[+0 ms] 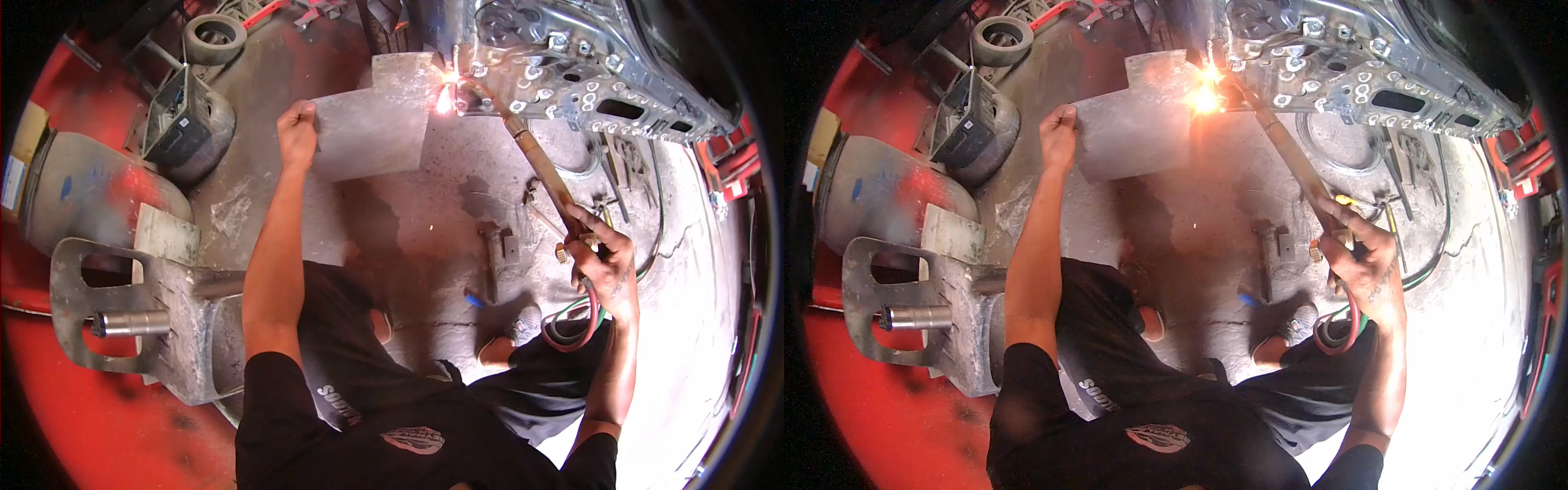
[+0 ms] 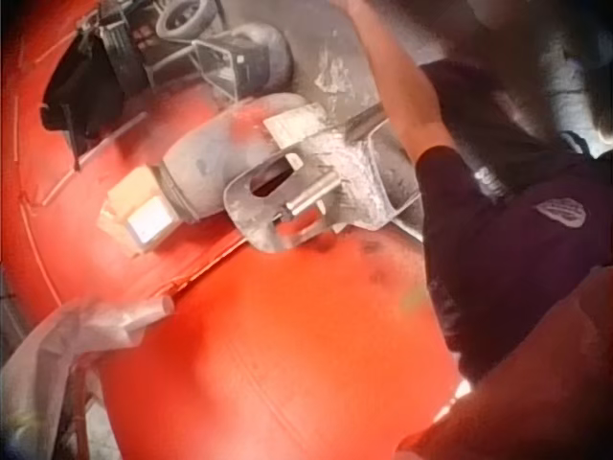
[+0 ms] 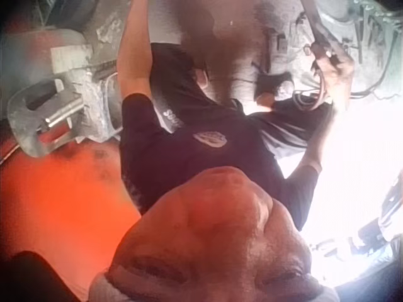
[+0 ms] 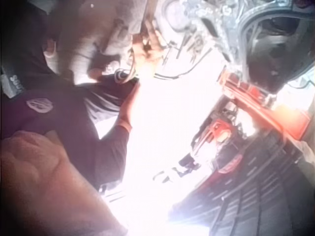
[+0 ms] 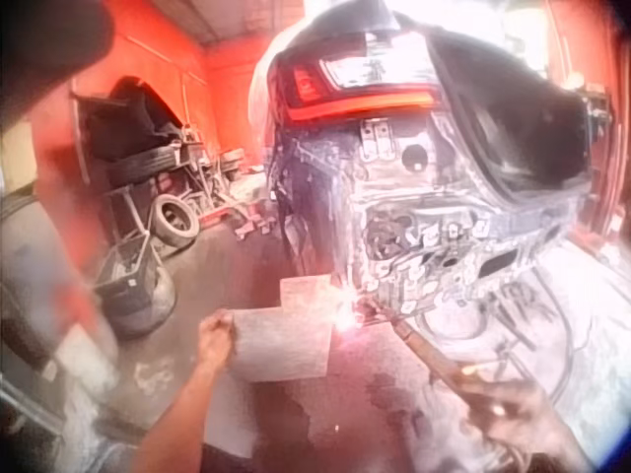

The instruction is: The person uses a brazing torch to heat and join metal components on a car door frame, applying a filler rod to the heated joints.

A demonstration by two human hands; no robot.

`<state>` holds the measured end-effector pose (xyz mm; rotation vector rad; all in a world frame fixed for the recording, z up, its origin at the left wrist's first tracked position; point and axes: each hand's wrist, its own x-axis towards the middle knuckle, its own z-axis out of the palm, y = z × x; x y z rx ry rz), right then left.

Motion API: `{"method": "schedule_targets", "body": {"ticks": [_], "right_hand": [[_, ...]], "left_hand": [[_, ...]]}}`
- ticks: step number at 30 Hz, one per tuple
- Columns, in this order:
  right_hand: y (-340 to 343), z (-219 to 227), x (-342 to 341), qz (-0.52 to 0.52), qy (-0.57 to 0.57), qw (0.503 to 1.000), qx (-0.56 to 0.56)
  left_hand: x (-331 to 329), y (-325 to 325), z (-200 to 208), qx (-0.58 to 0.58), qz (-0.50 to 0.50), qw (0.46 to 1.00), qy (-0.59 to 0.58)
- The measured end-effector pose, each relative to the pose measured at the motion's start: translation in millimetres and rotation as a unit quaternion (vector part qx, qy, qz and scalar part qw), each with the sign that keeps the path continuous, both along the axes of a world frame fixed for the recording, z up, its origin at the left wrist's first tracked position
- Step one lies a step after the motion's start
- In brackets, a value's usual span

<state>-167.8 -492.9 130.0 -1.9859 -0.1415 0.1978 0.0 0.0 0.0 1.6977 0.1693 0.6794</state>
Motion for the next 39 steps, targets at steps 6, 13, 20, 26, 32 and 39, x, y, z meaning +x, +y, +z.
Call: {"method": "schedule_targets", "body": {"ticks": [6, 13, 20, 26, 32, 39], "right_hand": [[-6.4, -10.7, -3.2, 0.019, 0.014, 1.0, 0.017], [-13.2, -32.2, -9.7, 0.002, 0.045, 0.996, 0.082], [-18.8, -35.7, -19.9, 0.011, 0.081, 0.994, 0.078], [-11.8, -31.9, -19.4, 0.052, 0.036, 0.992, 0.106], [-19.6, -47.1, -19.8, 0.052, 0.068, 0.988, 0.132], [-28.1, -65.6, -18.9, 0.052, 0.032, 0.99, 0.129]], "left_hand": [[-7.2, 25.6, -12.9, -0.014, 0.034, 0.999, 0.025], [-13.2, 24.8, -31.5, -0.045, 0.096, 0.992, 0.075], [-1.3, 14.9, -98.0, -0.074, 0.149, 0.982, 0.086], [15.6, 28.7, -188.2, 0.153, 0.227, 0.941, 0.197], [-41.5, -108.4, -256.3, -0.123, 0.132, 0.953, 0.243], [-66.3, -141.6, -302.6, -0.421, 0.201, 0.826, 0.317]]}}
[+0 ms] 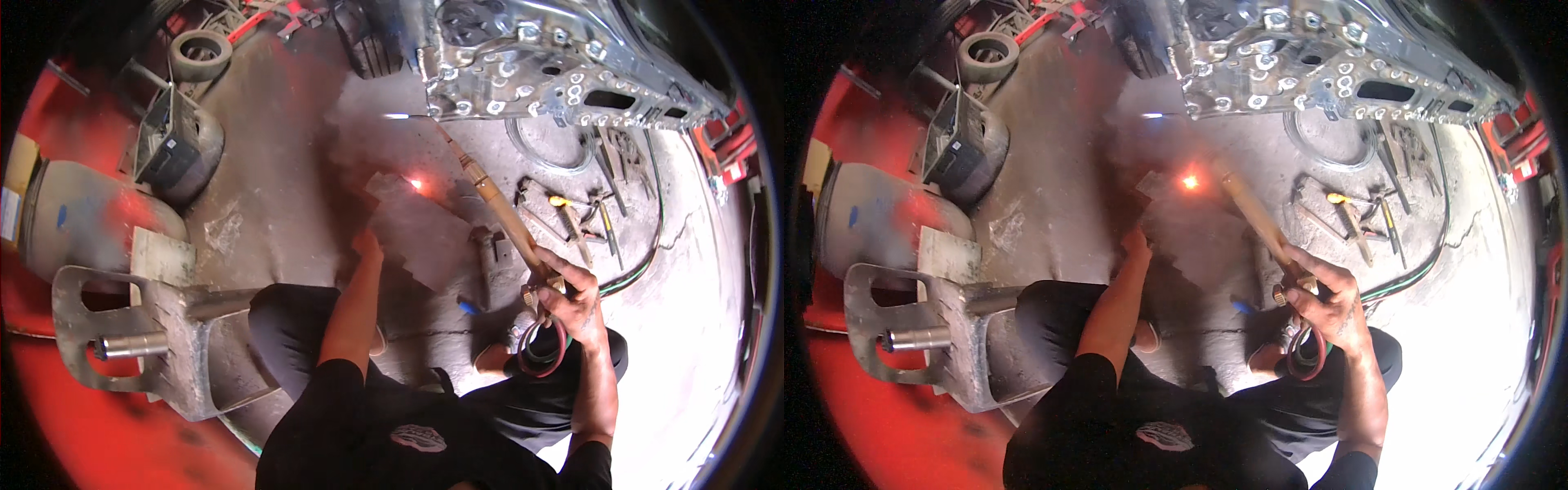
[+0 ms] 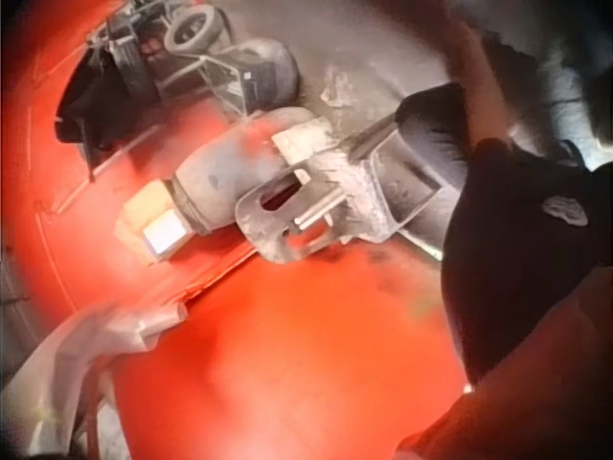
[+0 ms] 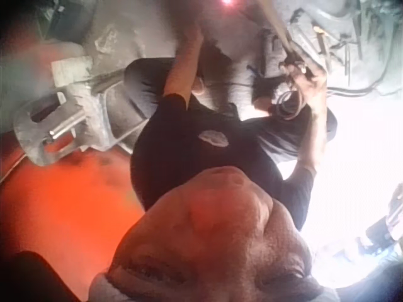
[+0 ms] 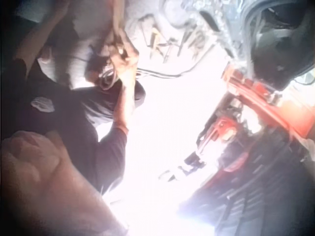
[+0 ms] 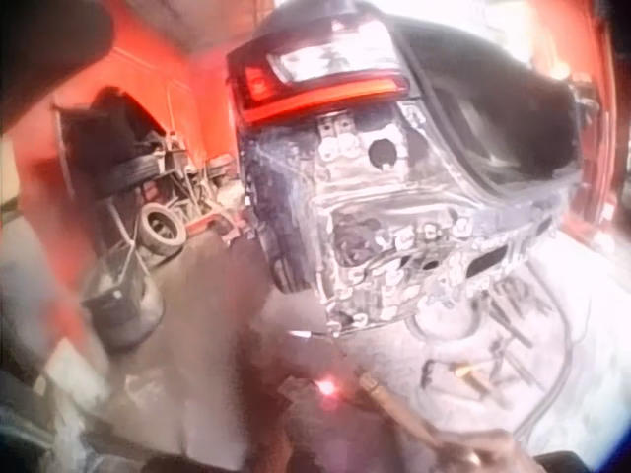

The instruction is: The person uses a brazing torch to heat and join metal components on a car door frame, applying a filler rod to the heated joints.

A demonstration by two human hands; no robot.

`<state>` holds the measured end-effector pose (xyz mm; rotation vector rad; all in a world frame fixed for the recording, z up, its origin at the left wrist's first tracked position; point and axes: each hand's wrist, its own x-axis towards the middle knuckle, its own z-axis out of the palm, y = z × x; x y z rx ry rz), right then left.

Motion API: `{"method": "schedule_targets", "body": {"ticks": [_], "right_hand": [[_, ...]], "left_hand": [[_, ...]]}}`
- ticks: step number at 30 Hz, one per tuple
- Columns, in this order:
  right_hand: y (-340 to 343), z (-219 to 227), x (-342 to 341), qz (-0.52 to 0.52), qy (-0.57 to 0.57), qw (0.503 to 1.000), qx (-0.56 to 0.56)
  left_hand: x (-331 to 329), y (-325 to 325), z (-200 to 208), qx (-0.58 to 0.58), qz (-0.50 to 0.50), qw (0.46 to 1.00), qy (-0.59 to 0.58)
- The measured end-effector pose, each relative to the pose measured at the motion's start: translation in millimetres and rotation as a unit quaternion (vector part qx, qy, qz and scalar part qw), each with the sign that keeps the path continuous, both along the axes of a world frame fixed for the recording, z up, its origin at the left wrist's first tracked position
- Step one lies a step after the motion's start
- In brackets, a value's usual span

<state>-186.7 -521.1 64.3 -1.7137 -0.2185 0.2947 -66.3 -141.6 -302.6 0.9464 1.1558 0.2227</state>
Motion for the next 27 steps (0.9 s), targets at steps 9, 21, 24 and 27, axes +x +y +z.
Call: {"method": "schedule_targets", "body": {"ticks": [9, 21, 24, 27], "right_hand": [[6.7, -18.3, 14.1, -0.006, 0.026, 0.999, 0.026], [48.6, -32.8, 39.0, 0.023, 0.047, 0.995, 0.087], [54.3, -39.6, 43.9, 0.024, 0.049, 0.995, 0.08], [46.8, -41.9, 44.6, -0.002, 0.051, 0.997, 0.054]], "left_hand": [[15.6, 27.0, -84.5, 0.193, -0.005, 0.977, -0.088], [0.7, 10.4, -89.7, 0.024, 0.065, 0.993, -0.093], [16.1, 20.3, -95.9, -0.055, 0.027, 0.993, -0.099], [36.1, -22.7, -54.4, -0.114, 0.075, 0.976, -0.17]]}}
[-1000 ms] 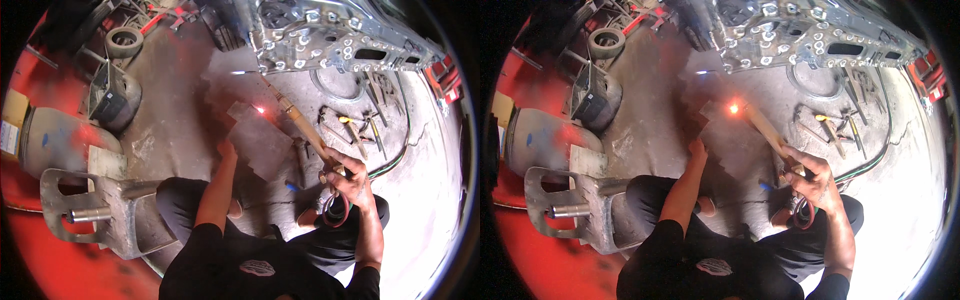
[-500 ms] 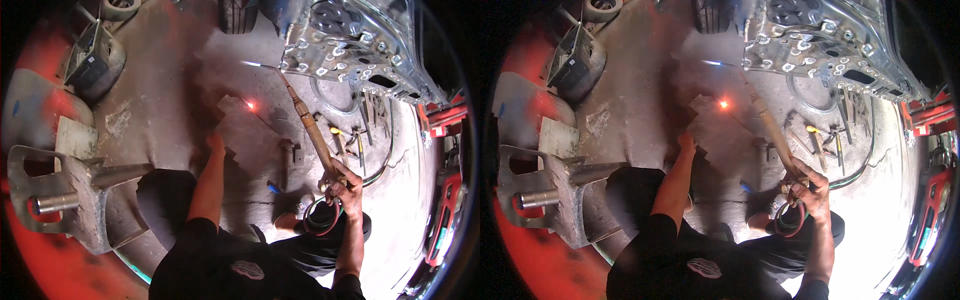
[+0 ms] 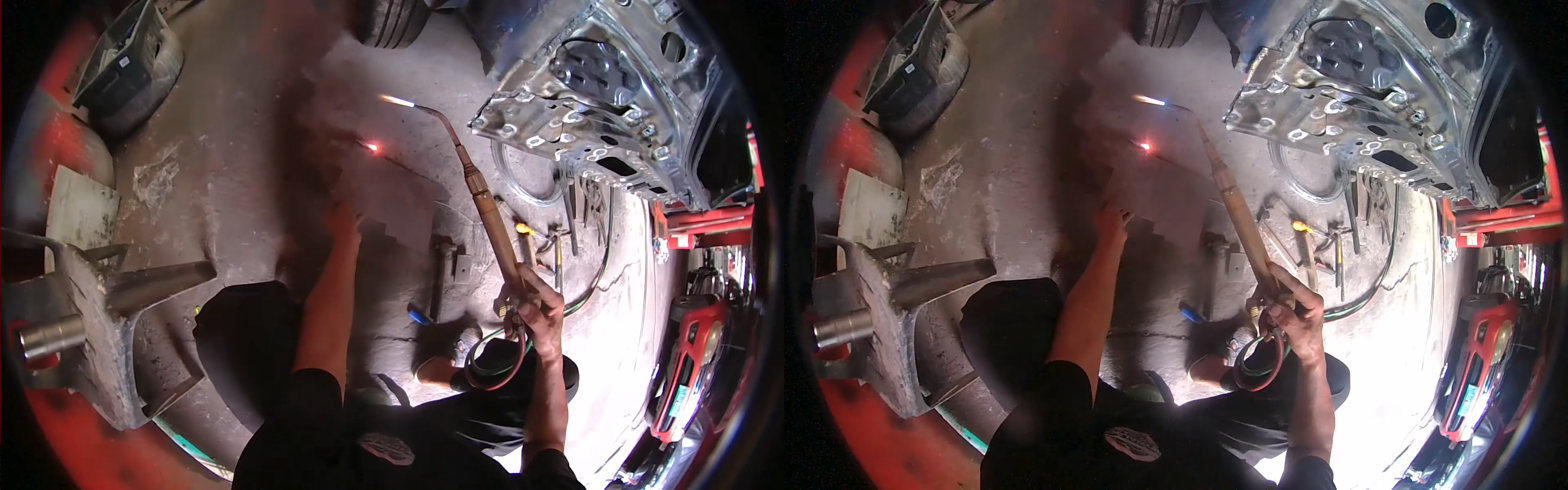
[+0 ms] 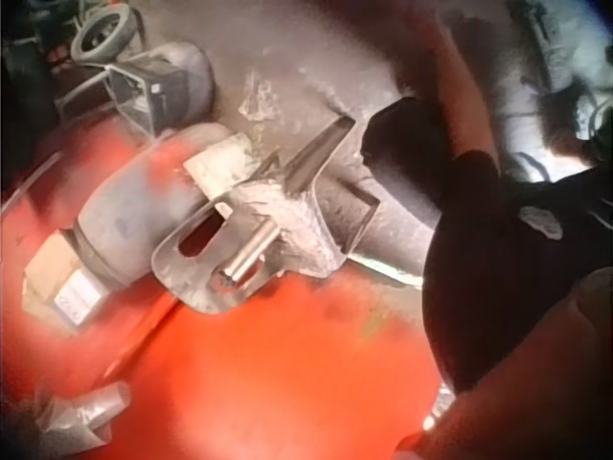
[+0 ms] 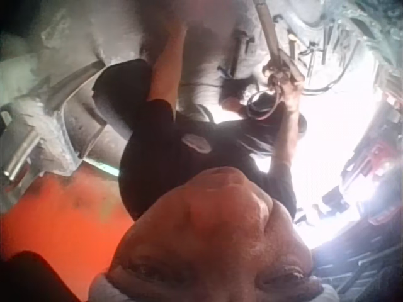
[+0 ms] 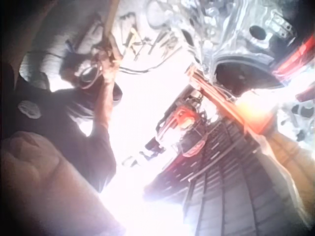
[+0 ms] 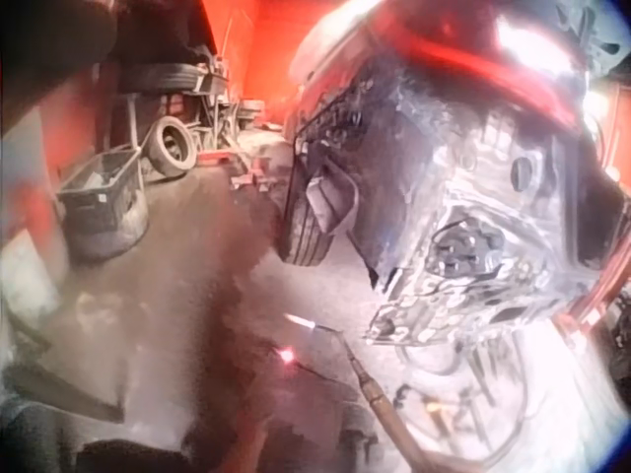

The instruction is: The person uses a brazing torch to heat and join metal components on a car door frame, applying a filler rod to the heated joints.

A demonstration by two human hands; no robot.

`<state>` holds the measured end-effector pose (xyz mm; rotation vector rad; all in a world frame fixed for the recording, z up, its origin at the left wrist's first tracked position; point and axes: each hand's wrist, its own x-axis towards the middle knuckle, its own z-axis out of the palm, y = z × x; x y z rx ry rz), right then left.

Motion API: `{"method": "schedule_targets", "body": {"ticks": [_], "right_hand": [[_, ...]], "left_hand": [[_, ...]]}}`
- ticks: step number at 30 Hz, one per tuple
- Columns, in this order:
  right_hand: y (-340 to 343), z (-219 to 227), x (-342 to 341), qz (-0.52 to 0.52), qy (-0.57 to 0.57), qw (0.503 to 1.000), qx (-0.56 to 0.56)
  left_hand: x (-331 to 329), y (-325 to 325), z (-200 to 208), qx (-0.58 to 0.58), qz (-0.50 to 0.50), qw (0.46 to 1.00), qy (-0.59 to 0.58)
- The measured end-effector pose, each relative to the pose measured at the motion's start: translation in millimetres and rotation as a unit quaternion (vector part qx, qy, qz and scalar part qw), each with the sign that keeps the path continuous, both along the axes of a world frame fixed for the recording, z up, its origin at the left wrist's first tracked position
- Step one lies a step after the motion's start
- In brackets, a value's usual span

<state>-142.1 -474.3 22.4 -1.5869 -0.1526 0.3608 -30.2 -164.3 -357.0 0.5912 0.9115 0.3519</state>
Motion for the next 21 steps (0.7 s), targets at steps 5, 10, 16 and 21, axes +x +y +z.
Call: {"method": "schedule_targets", "body": {"ticks": [5, 10, 16, 21], "right_hand": [[0.4, 3.5, 1.6, 0.001, 0.015, 1.0, -0.01], [11.5, 11.3, -0.5, 0.022, -0.012, 0.999, -0.027], [-0.9, 24.5, -20.6, 0.016, -0.02, 0.999, -0.028], [-30.1, 37.5, -38.4, 0.008, -0.027, 1.0, -0.015]], "left_hand": [[1.5, -5.4, 9.1, -0.021, -0.182, 0.982, 0.041], [-20.5, 3.3, -26.1, -0.013, -0.306, 0.944, 0.12], [-32.2, -34.5, 50.4, 0.095, -0.319, 0.941, 0.06], [-33.1, -90.4, 190.7, 0.089, -0.481, 0.846, -0.214]]}}
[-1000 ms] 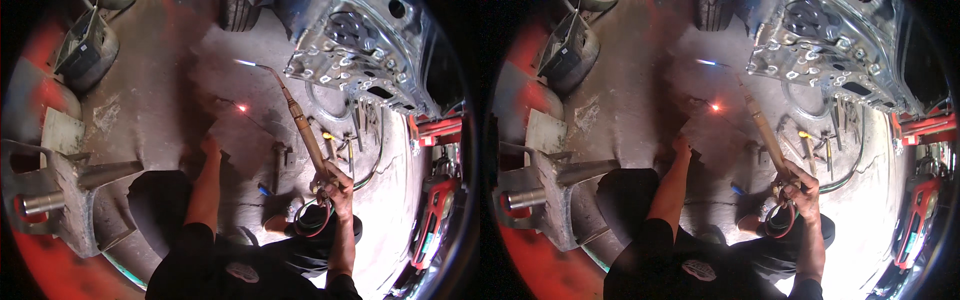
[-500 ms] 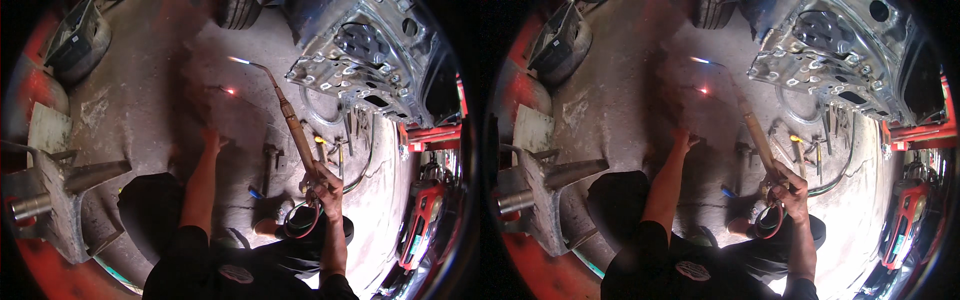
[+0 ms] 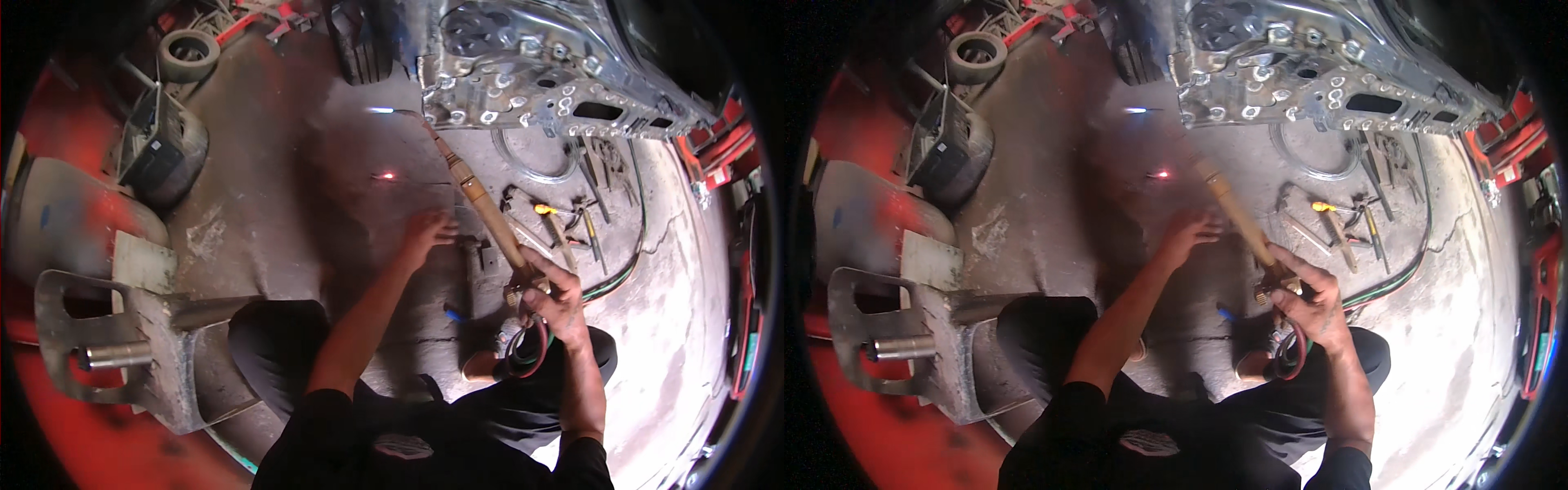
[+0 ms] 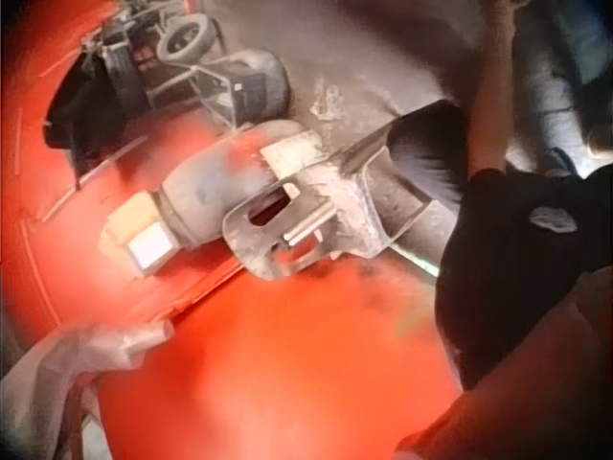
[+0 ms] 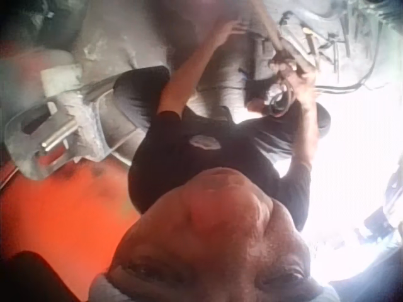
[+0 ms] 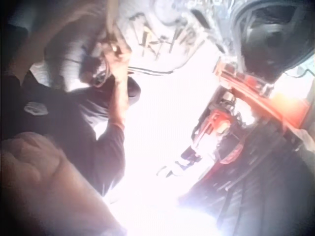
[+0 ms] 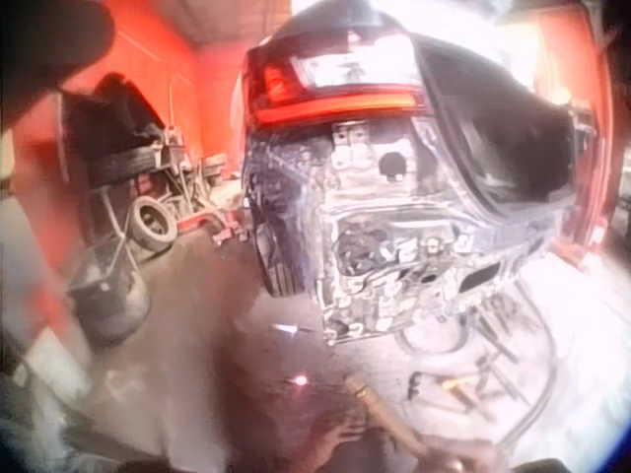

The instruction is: The person uses a brazing torch to heat and join metal components on a car door frame, applying a filler rod to the heated joints.

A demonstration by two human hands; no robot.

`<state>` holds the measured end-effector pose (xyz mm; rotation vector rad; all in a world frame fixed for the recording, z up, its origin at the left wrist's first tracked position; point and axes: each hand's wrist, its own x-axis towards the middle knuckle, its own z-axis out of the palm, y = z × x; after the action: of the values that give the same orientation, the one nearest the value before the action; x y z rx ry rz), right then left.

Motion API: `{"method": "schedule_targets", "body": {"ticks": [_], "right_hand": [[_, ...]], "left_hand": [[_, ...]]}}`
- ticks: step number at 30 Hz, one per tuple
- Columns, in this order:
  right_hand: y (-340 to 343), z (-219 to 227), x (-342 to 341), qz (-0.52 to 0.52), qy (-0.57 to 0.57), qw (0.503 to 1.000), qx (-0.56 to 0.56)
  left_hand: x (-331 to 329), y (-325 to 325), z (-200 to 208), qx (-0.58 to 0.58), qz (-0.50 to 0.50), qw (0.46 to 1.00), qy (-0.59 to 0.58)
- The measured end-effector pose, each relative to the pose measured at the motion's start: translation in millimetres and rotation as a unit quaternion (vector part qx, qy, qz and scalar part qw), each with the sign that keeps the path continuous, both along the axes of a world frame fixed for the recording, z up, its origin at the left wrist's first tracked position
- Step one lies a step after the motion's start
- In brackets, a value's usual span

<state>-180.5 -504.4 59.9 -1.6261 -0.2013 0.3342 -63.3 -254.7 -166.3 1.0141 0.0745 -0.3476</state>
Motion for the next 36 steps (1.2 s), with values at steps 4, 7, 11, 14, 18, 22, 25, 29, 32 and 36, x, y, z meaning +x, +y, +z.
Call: {"method": "schedule_targets", "body": {"ticks": [4, 7, 11, 14, 18, 22, 25, 29, 32, 36], "right_hand": [[-17.6, 14.2, -10.0, -0.026, -0.008, 0.999, 0.038], [-26.8, 15.4, -14.5, -0.025, -0.023, 0.998, 0.046], [-27.1, 16.8, -23.9, -0.023, 0.023, 0.998, 0.052], [-21.0, 16.7, -27.1, -0.002, 0.024, 0.998, 0.053], [-11.5, 20.4, -22.8, 0.013, 0.009, 0.999, 0.031], [-13.0, 9.5, -21.2, 0.012, 0.037, 0.998, 0.057], [-13.9, 5.5, -21.9, 0.005, 0.058, 0.994, 0.098], [-16.2, 0.3, -15.8, -0.001, 0.079, 0.986, 0.147], [-23.2, -7.4, -8.9, -0.015, 0.095, 0.978, 0.184], [-13.1, -3.1, 2.1, -0.045, 0.102, 0.974, 0.195]], "left_hand": [[-16.5, -26.1, 122.1, 0.024, -0.156, 0.983, -0.094], [-28.7, -34.1, 170.9, 0.045, -0.227, 0.965, -0.124], [-42.2, -37.1, 209.8, 0.048, -0.271, 0.954, -0.121], [-55.4, -36.7, 204.2, 0.034, -0.239, 0.965, -0.102], [-60.1, -33.0, 193.3, -0.013, -0.192, 0.976, -0.1], [-60.2, -30.8, 191.4, 0.013, -0.19, 0.978, -0.09], [-59.1, -30.6, 196.0, 0.038, -0.191, 0.976, -0.097], [-55.2, -41.5, 196.7, -0.056, -0.172, 0.977, -0.115], [-47.5, -51.9, 189.8, -0.088, -0.153, 0.979, -0.099], [-37.1, -50.4, 191.2, -0.046, -0.123, 0.989, -0.069]]}}
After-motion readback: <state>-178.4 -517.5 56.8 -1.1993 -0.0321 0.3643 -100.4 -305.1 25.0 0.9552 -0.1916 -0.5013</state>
